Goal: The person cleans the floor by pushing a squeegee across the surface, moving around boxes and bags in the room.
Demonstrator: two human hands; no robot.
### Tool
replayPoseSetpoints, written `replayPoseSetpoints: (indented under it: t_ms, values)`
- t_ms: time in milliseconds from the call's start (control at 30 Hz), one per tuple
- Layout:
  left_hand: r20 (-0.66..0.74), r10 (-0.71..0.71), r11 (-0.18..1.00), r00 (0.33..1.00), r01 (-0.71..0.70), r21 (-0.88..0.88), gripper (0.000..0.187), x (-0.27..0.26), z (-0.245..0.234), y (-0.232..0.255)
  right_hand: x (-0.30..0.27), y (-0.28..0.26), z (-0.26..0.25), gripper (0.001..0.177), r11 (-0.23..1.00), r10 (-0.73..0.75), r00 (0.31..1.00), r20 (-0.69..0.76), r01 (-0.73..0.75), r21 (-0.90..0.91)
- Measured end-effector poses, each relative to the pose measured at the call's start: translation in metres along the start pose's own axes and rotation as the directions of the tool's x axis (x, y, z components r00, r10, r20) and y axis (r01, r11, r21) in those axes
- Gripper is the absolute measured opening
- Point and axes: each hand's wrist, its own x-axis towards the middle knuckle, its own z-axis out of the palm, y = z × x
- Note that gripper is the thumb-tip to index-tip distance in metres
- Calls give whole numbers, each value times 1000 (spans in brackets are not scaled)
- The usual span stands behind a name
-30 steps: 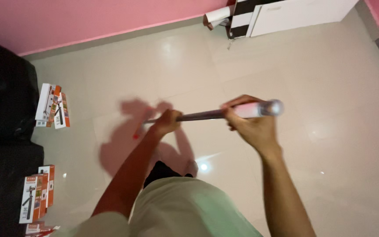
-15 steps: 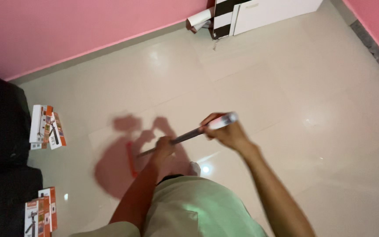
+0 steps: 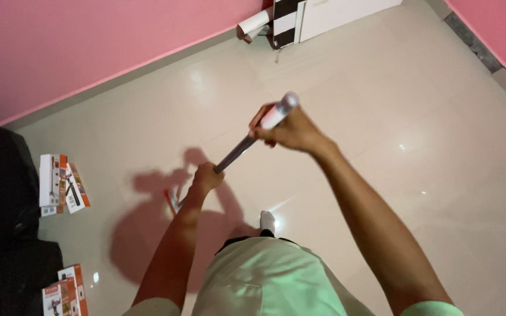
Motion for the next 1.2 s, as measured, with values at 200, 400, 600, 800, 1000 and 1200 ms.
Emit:
replayPoseSetpoints:
  t_ms: [200,400,600,800,1000,1200]
  values:
    - [57,-62,994,996,66,-82,38,0,39,29,-28,0,3,12,994,107,994,-32,-108,-34]
    - [114,49,990,992,-33,-135,36,-4,6,131,-39,-48,-51,11,966,-3,995,-96,-22,-258]
    - [45,192,981,980,-192,-7,28,34,6,98,-10,-5,-101,7,995,-53,992,-116,43,-91]
    - [-123,19,1000,992,-17,21,18,97,56,59,27,110,-94,2,972,-68,997,-37,75,223]
    - [-162,48,988,986,-71,-135,13,128,124,165,-10,97,-172,9,993,61,991,-120,-48,111]
    - [-49,274,953,960,-265,146,11,133,133,261,-48,57,-255,12,996,-81,985,-155,72,-59]
